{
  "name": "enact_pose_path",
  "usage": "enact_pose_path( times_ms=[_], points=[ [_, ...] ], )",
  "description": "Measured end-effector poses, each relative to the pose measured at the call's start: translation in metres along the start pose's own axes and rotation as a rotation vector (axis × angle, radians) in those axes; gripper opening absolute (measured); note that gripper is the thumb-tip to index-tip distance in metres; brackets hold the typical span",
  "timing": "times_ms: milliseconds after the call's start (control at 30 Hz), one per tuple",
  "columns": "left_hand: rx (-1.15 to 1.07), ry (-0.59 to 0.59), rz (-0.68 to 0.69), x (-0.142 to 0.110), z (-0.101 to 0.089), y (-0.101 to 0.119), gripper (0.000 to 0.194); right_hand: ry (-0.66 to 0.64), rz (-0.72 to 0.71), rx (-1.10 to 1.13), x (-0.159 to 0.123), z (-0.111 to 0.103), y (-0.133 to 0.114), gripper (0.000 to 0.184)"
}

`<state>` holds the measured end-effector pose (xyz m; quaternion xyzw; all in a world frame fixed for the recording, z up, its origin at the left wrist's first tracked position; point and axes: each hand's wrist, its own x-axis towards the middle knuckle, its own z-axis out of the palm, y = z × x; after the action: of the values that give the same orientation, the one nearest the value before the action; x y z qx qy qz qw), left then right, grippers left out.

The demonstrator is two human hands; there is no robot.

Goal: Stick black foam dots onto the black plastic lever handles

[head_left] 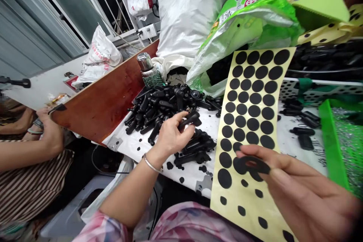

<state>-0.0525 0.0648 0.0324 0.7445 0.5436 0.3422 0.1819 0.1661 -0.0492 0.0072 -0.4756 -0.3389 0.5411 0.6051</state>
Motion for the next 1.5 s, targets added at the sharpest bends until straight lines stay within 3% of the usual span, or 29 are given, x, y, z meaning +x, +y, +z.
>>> enact_pose_path(
  times_ms=[100, 200, 333, 500, 600, 733, 900, 1233, 1500],
  points=[
    [-0.380, -0.173, -0.082, -0.014, 0.005, 0.019, 0.022, -0.076, 0.050, 0.008, 0.003, 0.020, -0.015, 0.029],
    [-0.515, -0.220, -0.151, -0.023, 0.007, 0.030, 0.047, -0.074, 0.051, 0.012, 0.005, 0.028, -0.024, 0.028],
    [-0.593, -0.316, -0.235, -0.032, 0.012, 0.037, 0.055, -0.067, 0.055, 0.064, 0.007, 0.027, -0.029, 0.025],
    [-0.944, -0.447, -0.322, -0.040, 0.021, 0.042, 0.036, -0.099, 0.101, 0.120, 0.006, 0.024, -0.028, 0.022],
    [-1.111, -0.522, -0.402, -0.043, 0.025, 0.045, 0.048, -0.104, 0.116, 0.128, 0.006, 0.022, -0.027, 0.020],
    [-1.123, -0.489, -0.404, -0.047, 0.029, 0.048, 0.056, -0.084, 0.144, 0.105, 0.007, 0.019, -0.028, 0.025],
    [-1.036, -0.426, -0.378, -0.051, 0.037, 0.049, 0.048, -0.072, 0.215, 0.050, 0.009, 0.017, -0.033, 0.036],
    [-0.975, -0.427, -0.249, -0.056, 0.033, 0.046, 0.058, -0.075, 0.280, -0.020, 0.011, 0.032, -0.036, 0.035],
    [-0.959, -0.431, -0.197, -0.059, 0.032, 0.045, 0.054, -0.052, 0.315, -0.009, 0.012, 0.031, -0.032, 0.034]
  ],
)
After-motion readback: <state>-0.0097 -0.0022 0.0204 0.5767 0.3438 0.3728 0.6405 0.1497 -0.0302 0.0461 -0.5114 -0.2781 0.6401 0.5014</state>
